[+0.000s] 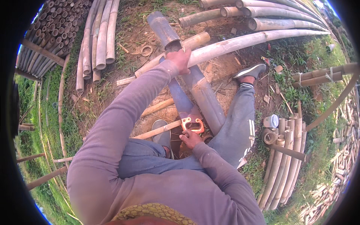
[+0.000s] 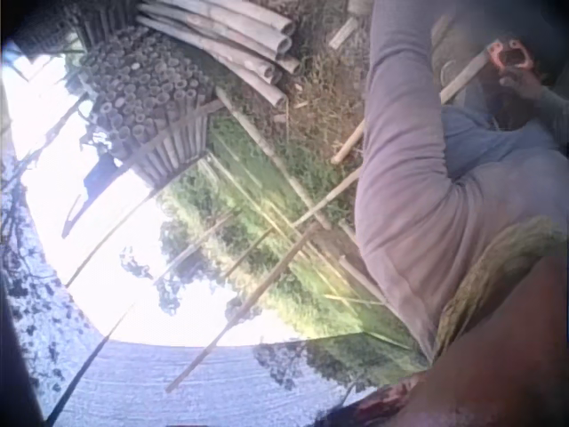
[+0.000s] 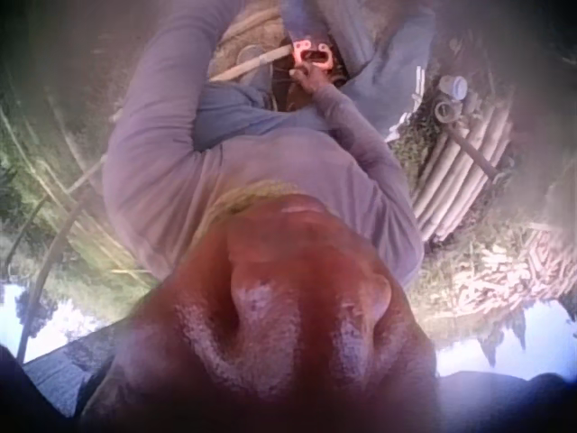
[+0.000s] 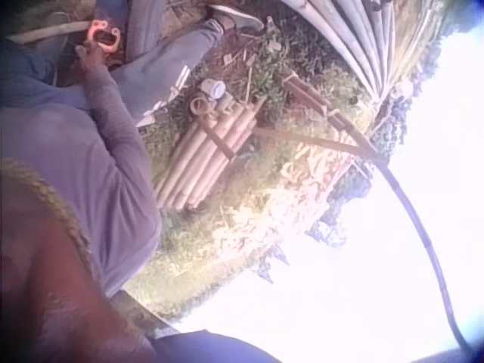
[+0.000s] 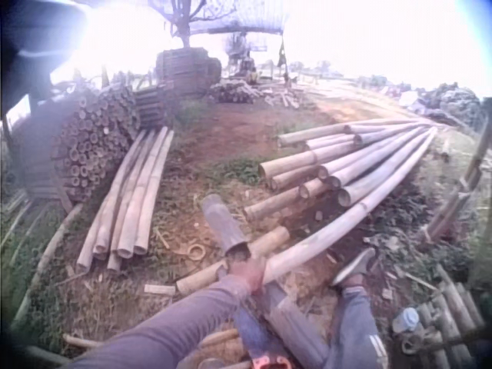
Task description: The person sits on the ground and uses a hand saw to cut long bamboo poles into shorter sections. They position each pole on a support, saw through it, and then move the cut pieces aside to continue with the next pole.
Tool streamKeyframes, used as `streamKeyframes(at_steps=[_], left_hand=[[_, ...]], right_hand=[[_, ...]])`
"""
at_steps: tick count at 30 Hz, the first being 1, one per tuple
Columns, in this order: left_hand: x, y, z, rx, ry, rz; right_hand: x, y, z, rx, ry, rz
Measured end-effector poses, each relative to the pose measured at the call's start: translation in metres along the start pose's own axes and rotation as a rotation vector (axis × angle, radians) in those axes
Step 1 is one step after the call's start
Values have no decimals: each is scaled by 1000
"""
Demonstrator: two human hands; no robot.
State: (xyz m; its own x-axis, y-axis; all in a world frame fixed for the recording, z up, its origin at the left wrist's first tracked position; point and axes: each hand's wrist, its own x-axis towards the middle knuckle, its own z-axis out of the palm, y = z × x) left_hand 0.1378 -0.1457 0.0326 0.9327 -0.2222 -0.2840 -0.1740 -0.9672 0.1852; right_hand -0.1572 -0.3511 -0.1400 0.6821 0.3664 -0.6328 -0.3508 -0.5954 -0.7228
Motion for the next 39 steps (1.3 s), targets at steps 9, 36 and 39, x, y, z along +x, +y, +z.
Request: streamKeyframes(at_steps=[9, 36, 39], left_hand=[[-151, -70, -7, 33, -21, 7], [-352, -351, 135, -2198, 1550, -631], [-404, -401, 148, -2112, 1555, -767]], right_hand=[[-1, -37, -88, 162, 341, -175], [66, -265, 99, -5, -448, -590], [40, -172, 28, -245, -140, -688]])
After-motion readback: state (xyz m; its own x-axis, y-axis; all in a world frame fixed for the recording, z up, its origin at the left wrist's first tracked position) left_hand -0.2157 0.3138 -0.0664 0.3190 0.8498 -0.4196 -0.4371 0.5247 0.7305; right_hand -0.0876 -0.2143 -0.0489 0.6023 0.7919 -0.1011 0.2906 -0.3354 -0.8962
